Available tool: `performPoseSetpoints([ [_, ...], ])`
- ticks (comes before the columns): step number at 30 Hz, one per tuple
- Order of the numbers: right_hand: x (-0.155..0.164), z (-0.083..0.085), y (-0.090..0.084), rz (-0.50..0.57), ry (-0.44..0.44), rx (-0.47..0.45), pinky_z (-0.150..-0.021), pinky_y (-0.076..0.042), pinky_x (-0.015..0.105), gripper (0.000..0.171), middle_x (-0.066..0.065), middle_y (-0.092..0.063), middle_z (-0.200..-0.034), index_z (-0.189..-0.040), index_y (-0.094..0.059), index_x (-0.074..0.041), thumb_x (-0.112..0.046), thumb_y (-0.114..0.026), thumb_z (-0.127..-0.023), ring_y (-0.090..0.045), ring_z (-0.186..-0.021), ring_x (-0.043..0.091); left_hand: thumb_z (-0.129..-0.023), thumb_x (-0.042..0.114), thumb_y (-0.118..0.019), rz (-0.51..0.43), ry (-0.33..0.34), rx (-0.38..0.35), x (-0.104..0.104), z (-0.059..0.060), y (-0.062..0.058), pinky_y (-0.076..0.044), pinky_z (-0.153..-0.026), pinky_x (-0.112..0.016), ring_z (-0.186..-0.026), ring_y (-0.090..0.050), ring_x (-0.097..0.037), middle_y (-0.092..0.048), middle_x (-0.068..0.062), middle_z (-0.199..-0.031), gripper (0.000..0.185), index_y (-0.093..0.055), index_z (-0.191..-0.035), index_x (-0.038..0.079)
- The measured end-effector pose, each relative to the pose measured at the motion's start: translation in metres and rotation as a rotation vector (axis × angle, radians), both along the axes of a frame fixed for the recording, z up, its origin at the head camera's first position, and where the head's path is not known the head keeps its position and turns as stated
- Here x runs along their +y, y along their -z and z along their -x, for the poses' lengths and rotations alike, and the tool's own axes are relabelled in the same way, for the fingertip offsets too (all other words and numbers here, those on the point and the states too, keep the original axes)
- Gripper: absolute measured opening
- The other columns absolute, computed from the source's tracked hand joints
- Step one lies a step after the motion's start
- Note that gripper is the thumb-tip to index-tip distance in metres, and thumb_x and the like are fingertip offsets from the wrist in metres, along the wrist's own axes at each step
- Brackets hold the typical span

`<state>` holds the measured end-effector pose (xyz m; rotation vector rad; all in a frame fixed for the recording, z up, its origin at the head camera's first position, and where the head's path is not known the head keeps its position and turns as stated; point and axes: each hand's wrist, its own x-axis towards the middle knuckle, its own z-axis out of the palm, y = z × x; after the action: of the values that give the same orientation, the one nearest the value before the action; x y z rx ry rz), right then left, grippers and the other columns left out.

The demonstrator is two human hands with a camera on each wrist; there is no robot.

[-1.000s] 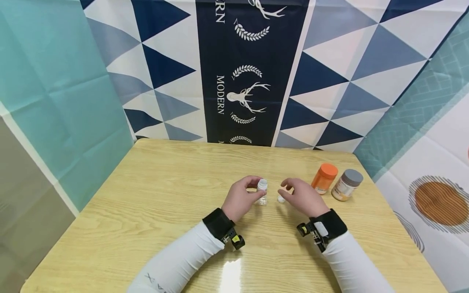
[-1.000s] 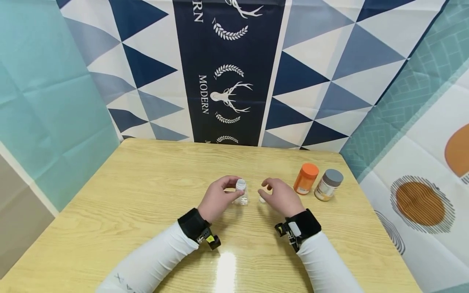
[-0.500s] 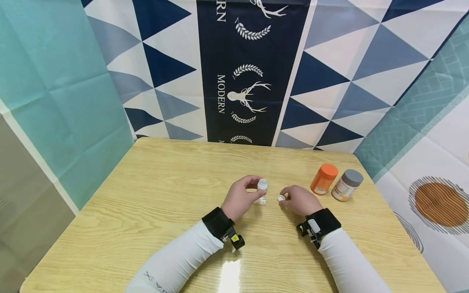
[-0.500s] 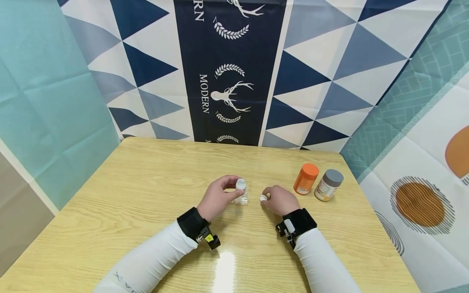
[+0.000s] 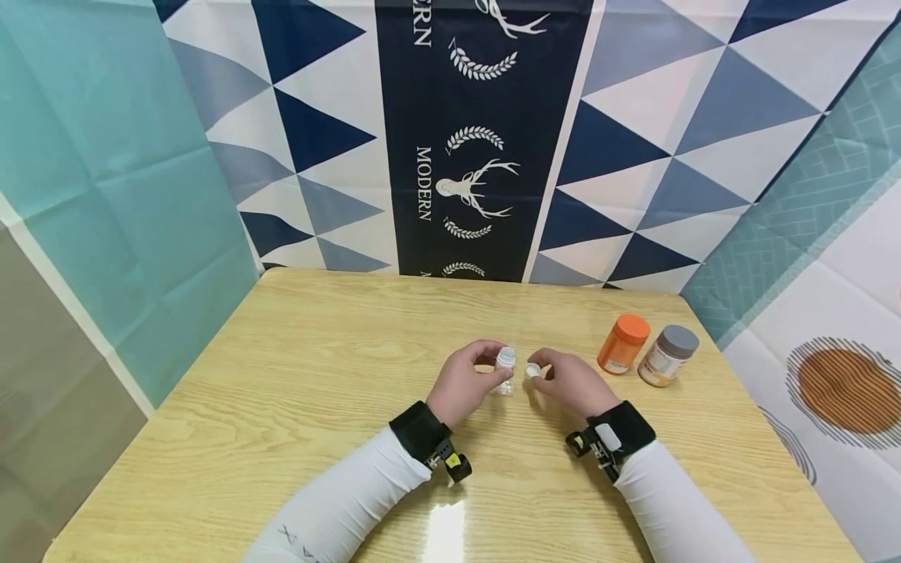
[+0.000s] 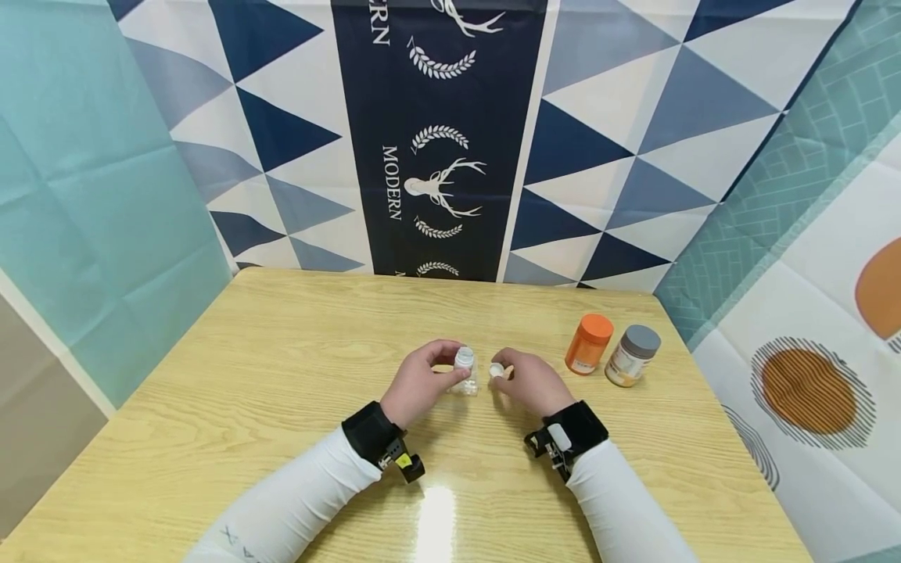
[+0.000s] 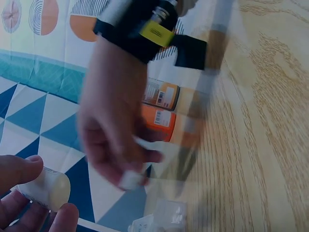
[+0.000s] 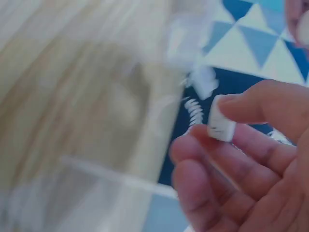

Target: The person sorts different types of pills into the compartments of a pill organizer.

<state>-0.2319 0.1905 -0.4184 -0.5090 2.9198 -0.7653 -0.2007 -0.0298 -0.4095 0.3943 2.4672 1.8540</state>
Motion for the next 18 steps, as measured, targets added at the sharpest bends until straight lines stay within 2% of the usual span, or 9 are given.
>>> performPoseSetpoints([
  [4,-0.010,-0.010,-0.016,0.087,-0.056,0.081,-0.068,-0.048,0.033,0.028,0.004,-0.065,-0.103,-0.118,-0.067,-0.007,-0.012,-0.070,-0.090,-0.057,-0.083,0.018,-0.090,0.026,-0.075,-0.006,0.013,0.011,0.001,0.000,0.001,-0.051,-0.081,-0.030,-0.102,-0.061,-0.012,-0.067,0.007,-0.108,0.034,-0.067,-0.121,0.017],
  [8,-0.017,-0.020,-0.030,0.156,-0.105,0.151,-0.073,-0.052,0.034,0.030,0.004,-0.065,-0.111,-0.120,-0.067,-0.009,-0.009,-0.068,-0.091,-0.060,-0.090,0.022,-0.090,0.025,-0.076,-0.011,0.031,0.001,0.001,0.000,0.003,-0.052,-0.075,-0.028,-0.102,-0.061,-0.013,-0.067,0.007,-0.107,0.034,-0.067,-0.122,0.016],
  [13,-0.021,-0.029,-0.038,0.136,-0.139,0.235,-0.076,-0.054,0.037,0.036,0.007,-0.066,-0.118,-0.128,-0.065,-0.006,-0.008,-0.067,-0.092,-0.063,-0.092,0.023,-0.090,0.025,-0.076,0.000,0.038,-0.004,0.002,0.000,0.005,-0.053,-0.072,-0.026,-0.102,-0.060,-0.013,-0.066,0.006,-0.108,0.035,-0.066,-0.122,0.016],
  [18,-0.022,-0.033,-0.042,0.123,-0.132,0.238,-0.075,-0.055,0.037,0.042,0.007,-0.067,-0.113,-0.132,-0.059,-0.005,-0.014,-0.070,-0.092,-0.065,-0.091,0.023,-0.090,0.023,-0.076,0.016,0.043,0.023,0.003,-0.002,0.005,-0.053,-0.077,-0.025,-0.102,-0.060,-0.013,-0.067,0.005,-0.107,0.033,-0.068,-0.120,0.014],
])
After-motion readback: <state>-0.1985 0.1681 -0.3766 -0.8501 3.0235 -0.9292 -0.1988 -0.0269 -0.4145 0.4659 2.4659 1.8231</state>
